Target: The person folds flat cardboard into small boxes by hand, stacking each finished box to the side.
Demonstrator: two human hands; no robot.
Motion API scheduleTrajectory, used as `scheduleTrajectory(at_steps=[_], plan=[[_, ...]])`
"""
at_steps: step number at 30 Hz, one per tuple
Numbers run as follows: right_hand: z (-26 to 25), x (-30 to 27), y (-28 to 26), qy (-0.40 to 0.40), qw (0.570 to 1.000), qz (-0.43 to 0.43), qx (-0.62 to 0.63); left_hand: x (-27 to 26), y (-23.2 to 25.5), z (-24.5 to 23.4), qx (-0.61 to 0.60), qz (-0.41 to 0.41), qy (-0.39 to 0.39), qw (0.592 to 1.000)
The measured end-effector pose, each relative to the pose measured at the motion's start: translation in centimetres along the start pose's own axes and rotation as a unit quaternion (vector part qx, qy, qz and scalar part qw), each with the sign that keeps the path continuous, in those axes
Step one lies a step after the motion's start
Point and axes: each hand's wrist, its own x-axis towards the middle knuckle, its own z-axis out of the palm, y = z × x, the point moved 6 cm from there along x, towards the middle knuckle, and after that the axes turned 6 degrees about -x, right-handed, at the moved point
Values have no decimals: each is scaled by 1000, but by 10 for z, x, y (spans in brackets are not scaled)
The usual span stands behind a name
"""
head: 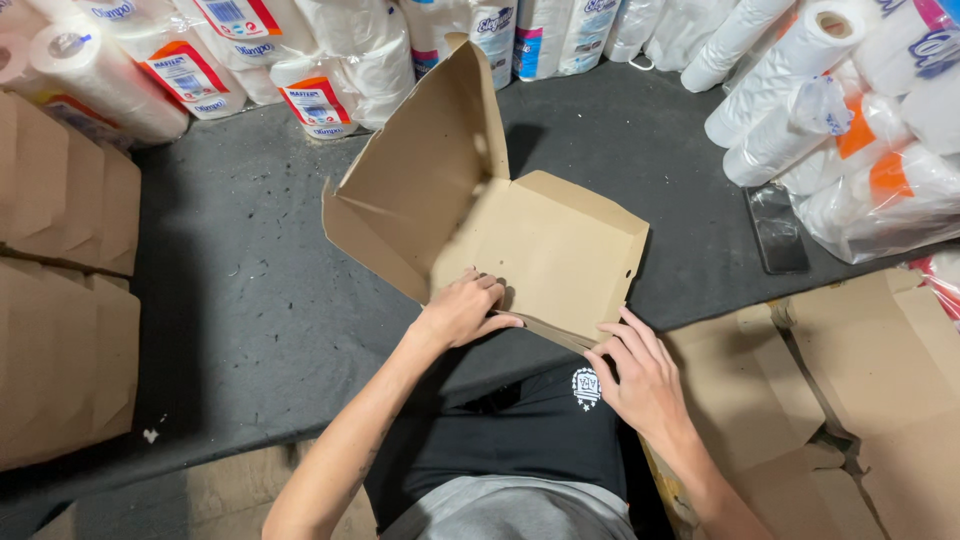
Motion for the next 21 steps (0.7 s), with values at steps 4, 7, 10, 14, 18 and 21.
scheduleTrajectory(at_steps=[4, 7, 10, 14, 18, 21], plan=[[15, 4, -5, -2, 998, 14, -57, -1, 2, -1, 2, -22, -6, 1000], [20, 3, 1, -17, 997, 19, -77, -3, -4, 8, 31, 5, 17, 999], [15, 6, 16, -88, 993, 51, -65, -15, -1, 5, 168, 20, 39, 985], [3, 9, 48, -77, 991, 79, -76, -52, 23, -40, 397, -11, 142, 907], [-2, 21, 22, -12, 994, 63, -87, -72, 3, -44, 410, -58, 121, 902], [19, 31, -17, -43, 998, 33, -40, -80, -3, -44, 389, -59, 115, 912]])
